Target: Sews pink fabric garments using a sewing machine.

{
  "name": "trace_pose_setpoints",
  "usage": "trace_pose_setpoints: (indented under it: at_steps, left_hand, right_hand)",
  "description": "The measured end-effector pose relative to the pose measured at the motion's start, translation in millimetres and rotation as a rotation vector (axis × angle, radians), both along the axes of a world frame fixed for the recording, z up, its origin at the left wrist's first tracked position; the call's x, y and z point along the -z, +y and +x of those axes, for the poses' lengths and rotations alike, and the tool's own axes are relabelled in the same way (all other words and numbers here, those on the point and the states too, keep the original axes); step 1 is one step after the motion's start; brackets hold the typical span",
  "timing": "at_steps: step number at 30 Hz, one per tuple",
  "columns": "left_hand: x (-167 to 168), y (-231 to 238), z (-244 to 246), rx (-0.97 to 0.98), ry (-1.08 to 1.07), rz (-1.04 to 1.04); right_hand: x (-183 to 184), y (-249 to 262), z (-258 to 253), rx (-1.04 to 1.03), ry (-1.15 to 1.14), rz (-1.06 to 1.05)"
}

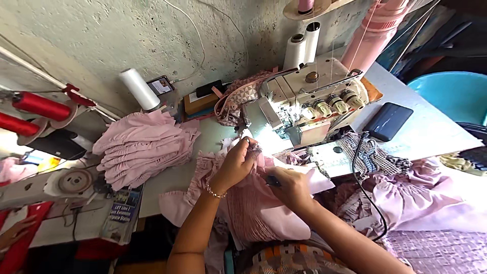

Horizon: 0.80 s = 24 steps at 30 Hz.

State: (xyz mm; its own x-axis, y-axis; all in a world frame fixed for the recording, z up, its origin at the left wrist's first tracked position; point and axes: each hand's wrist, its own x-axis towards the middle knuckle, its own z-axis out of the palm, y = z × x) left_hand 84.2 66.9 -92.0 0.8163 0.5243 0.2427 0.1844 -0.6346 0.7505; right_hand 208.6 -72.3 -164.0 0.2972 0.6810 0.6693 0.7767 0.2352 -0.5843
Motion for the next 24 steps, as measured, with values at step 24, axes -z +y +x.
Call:
trace_pose_setpoints:
  at_steps: [24]
  left_hand:
    - [0, 13, -13, 0.1, -0.274, -0.433]
  right_hand:
    - [6, 26, 24, 0.045, -0.156, 0.232]
